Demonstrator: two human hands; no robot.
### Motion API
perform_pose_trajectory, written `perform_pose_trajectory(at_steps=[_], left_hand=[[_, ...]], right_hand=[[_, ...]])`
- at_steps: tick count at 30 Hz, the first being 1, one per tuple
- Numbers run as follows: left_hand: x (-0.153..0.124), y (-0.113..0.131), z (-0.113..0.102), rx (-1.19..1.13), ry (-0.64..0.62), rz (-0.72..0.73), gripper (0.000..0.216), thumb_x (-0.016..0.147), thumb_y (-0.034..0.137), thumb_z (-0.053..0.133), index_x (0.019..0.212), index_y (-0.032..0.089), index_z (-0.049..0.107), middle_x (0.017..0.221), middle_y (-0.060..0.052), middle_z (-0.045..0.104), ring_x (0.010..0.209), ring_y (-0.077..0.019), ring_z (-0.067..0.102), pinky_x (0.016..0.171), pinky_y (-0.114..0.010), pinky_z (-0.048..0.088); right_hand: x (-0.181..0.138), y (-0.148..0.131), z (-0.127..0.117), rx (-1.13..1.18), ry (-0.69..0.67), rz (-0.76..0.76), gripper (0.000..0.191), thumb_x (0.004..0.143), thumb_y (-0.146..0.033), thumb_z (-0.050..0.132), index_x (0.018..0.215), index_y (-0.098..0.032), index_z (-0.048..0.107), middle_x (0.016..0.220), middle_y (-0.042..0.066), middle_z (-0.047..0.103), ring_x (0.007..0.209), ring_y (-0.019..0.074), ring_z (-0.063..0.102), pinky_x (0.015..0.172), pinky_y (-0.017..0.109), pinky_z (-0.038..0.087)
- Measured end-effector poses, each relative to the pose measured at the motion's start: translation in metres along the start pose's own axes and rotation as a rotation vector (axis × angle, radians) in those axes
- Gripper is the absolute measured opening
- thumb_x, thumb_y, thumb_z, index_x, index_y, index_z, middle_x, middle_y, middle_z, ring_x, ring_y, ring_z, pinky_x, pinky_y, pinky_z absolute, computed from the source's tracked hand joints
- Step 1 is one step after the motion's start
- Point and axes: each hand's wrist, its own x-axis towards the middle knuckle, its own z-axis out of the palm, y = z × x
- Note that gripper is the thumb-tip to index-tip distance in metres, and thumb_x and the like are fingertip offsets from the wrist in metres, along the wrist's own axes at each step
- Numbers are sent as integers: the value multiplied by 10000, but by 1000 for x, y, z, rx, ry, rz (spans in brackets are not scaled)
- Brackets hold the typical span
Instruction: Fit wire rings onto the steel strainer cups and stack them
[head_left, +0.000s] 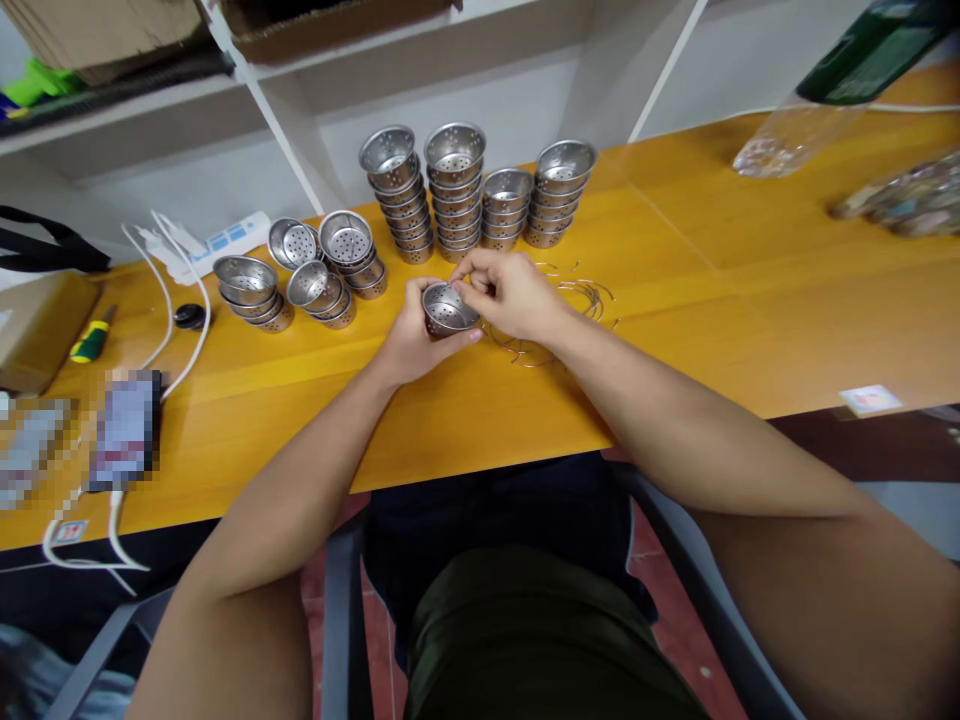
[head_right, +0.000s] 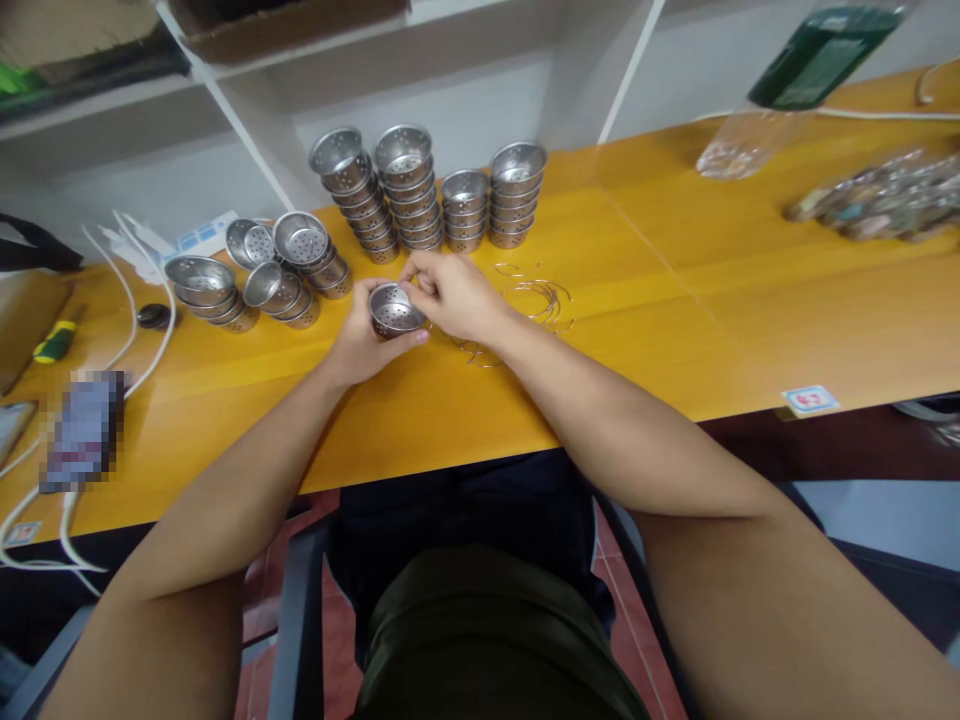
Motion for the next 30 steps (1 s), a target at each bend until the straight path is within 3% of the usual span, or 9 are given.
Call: perform_pose_trajectory(at_steps=[11, 19, 21, 26, 30], left_hand=[[1, 1, 1, 33, 22, -53, 1043, 965, 950, 1056, 1556, 317, 475, 1456, -94, 733, 1300, -309, 855, 1094, -468, 734], [2, 11, 2, 12, 44, -82, 1061, 918, 988, 1054, 1519, 302, 514, 1418, -96, 733, 1278, -330, 840, 1110, -523, 714], [2, 12, 0, -42, 58, -108, 1033, 934, 1011, 1024, 1508, 307, 533, 1399, -89, 742, 1239, -302, 833, 1077, -496, 716], [3, 6, -12, -165, 35, -206, 1026, 875, 1073, 1024, 1417, 295, 630, 1264, -52, 779, 1093, -241, 817, 949, -400, 717], [2, 2, -15, -187, -12, -189, 1045, 860, 1029, 1070, 1462, 298, 629, 1309, -62, 798, 1127, -246, 845, 987, -401, 740]], right_hand=[[0, 0, 5, 29, -4, 14, 56, 1181, -265, 765, 1155, -259, 715, 700, -86, 498, 679, 197, 470, 755, 391, 411], [0, 0, 14, 211, 34, 49, 249, 1164, -510, 833, 1179, -306, 690, 717, -61, 546, 683, 217, 504, 714, 399, 444], [1, 1, 8, 292, -5, 21, 336, 1139, -592, 869, 1116, -291, 722, 756, -34, 607, 700, 206, 527, 691, 381, 454], [5, 5, -16, 518, -283, -105, 539, 1014, -705, 1081, 1102, -233, 836, 947, 32, 837, 851, 201, 716, 783, 342, 615], [5, 5, -20, 613, -338, -84, 593, 961, -699, 1169, 1089, -229, 833, 972, 28, 860, 846, 180, 742, 797, 319, 643]])
